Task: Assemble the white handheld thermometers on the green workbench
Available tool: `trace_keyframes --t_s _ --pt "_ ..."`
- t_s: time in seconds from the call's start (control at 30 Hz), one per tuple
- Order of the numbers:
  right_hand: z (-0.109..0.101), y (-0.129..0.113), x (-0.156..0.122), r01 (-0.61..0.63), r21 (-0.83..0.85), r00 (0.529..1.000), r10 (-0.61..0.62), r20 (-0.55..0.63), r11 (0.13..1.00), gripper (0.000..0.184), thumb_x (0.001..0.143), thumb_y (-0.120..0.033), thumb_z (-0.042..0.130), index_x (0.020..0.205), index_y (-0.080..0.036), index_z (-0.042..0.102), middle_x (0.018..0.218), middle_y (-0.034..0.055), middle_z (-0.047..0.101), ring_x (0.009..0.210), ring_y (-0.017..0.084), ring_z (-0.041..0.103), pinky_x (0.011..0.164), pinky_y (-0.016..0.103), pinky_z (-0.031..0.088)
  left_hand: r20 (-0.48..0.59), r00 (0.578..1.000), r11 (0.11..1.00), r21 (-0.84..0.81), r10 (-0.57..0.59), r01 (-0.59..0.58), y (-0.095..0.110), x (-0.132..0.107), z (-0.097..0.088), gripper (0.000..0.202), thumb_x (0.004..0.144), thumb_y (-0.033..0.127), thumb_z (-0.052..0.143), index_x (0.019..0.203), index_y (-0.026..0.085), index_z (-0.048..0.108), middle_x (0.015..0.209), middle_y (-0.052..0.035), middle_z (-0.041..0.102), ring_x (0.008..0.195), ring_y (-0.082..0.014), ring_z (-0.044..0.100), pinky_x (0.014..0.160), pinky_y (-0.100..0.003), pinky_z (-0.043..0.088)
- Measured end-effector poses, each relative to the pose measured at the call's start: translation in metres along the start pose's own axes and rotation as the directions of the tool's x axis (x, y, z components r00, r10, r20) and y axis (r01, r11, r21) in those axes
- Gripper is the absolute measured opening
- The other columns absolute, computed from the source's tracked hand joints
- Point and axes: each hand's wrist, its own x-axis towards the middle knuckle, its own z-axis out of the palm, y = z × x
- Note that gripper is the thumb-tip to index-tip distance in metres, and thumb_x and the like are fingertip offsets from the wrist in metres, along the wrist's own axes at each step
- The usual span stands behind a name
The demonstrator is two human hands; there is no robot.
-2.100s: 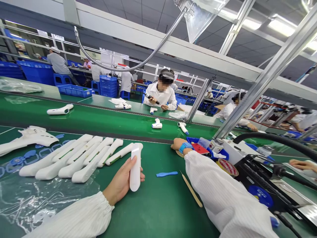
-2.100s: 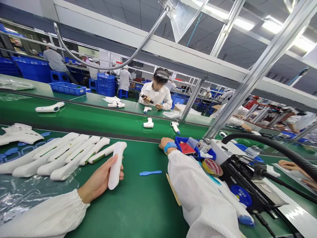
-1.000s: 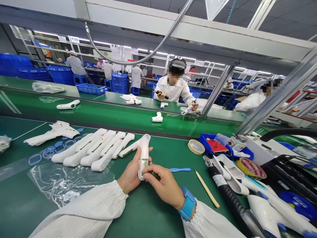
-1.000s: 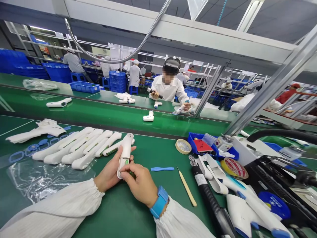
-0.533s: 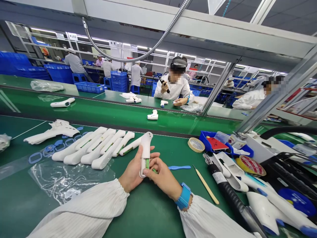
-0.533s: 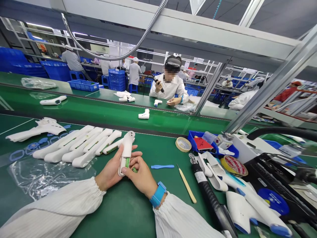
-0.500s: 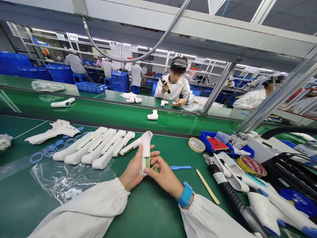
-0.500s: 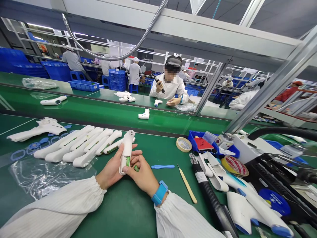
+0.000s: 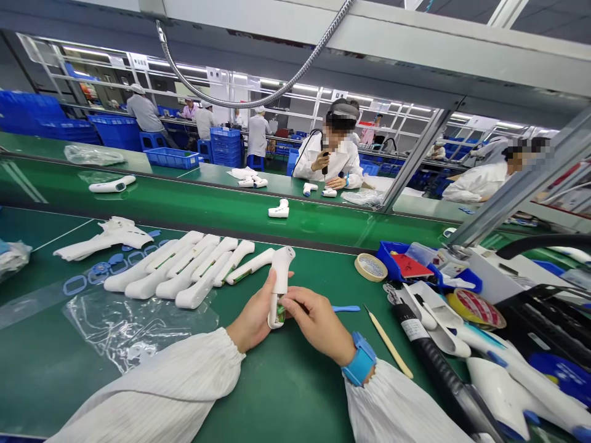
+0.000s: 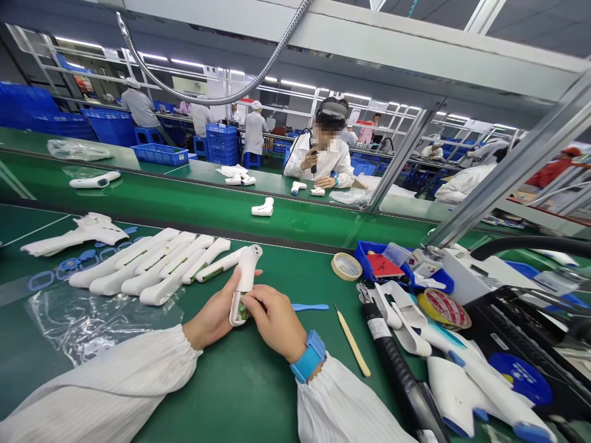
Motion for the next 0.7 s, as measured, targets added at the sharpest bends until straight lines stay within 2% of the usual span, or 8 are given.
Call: trace_keyframes --t_s 0.1,0.17,0.33,0.47,0.6,0.7 --pt "0.004 0.002 0.000 -0.031 -0.023 0.999 0.031 -0.032 0.999 0.007 0.082 -0.028 0.051 0.079 -0.022 0.054 0.066 -0.0022 0.057 0.060 0.013 0.053 0.057 0.025 0.042 -0.010 1.000 1.000 0.013 -0.017 0.017 0.000 -0.001 0.002 0.051 0.082 0.051 0.045 0.119 0.016 0.051 0.079 -0.0060 0.065 0.070 -0.0166 0.062 0.060 -0.024 0.045" --pt "0.006 0.004 0.000 -0.084 0.060 0.994 0.088 -0.059 0.995 0.011 0.078 -0.028 0.056 0.080 -0.023 0.048 0.060 -0.0054 0.053 0.053 0.011 0.051 0.052 0.024 0.041 -0.007 0.999 0.999 0.019 -0.034 0.034 0.000 -0.002 0.004 0.051 0.082 0.051 0.045 0.120 0.017 0.050 0.082 -0.0070 0.065 0.073 -0.0179 0.062 0.061 -0.025 0.046" --pt "0.010 0.009 0.003 -0.170 0.202 0.981 0.185 -0.061 0.965 0.020 0.072 -0.027 0.061 0.077 -0.022 0.043 0.054 -0.0081 0.051 0.046 0.010 0.052 0.046 0.022 0.041 0.061 0.998 0.992 0.125 -0.002 -0.005 0.000 -0.007 0.007 0.058 0.077 0.047 0.057 0.125 0.017 0.043 0.083 -0.0067 0.063 0.058 -0.0144 0.058 0.050 -0.023 0.042" --pt "0.014 0.010 0.004 -0.207 0.270 0.967 0.238 -0.089 0.940 0.020 0.067 -0.016 0.057 0.073 -0.022 0.039 0.053 -0.0086 0.053 0.045 0.009 0.054 0.043 0.021 0.042 0.120 0.992 0.967 0.247 0.040 -0.069 -0.002 -0.007 0.004 0.067 0.072 0.036 0.066 0.128 0.015 0.036 0.073 -0.0027 0.061 0.050 -0.0113 0.053 0.046 -0.022 0.041" --pt "0.013 0.009 0.006 -0.297 0.393 0.944 0.330 -0.017 0.870 0.018 0.062 -0.013 0.055 0.072 -0.021 0.043 0.051 -0.0085 0.056 0.042 0.009 0.055 0.043 0.021 0.046 0.141 0.987 0.946 0.304 0.075 -0.116 -0.003 -0.006 0.001 0.072 0.069 0.036 0.068 0.130 0.018 0.033 0.073 -0.0017 0.061 0.042 -0.0089 0.049 0.040 -0.021 0.038" --pt "0.010 0.008 0.007 -0.354 0.406 0.924 0.382 0.014 0.842 0.016 0.058 -0.010 0.055 0.068 -0.019 0.046 0.049 -0.0066 0.059 0.041 0.009 0.057 0.042 0.020 0.047 0.174 0.982 0.944 0.306 0.073 -0.124 -0.003 -0.006 0.001 0.071 0.067 0.032 0.070 0.127 0.018 0.035 0.072 -0.0003 0.060 0.043 -0.0085 0.050 0.041 -0.021 0.039"
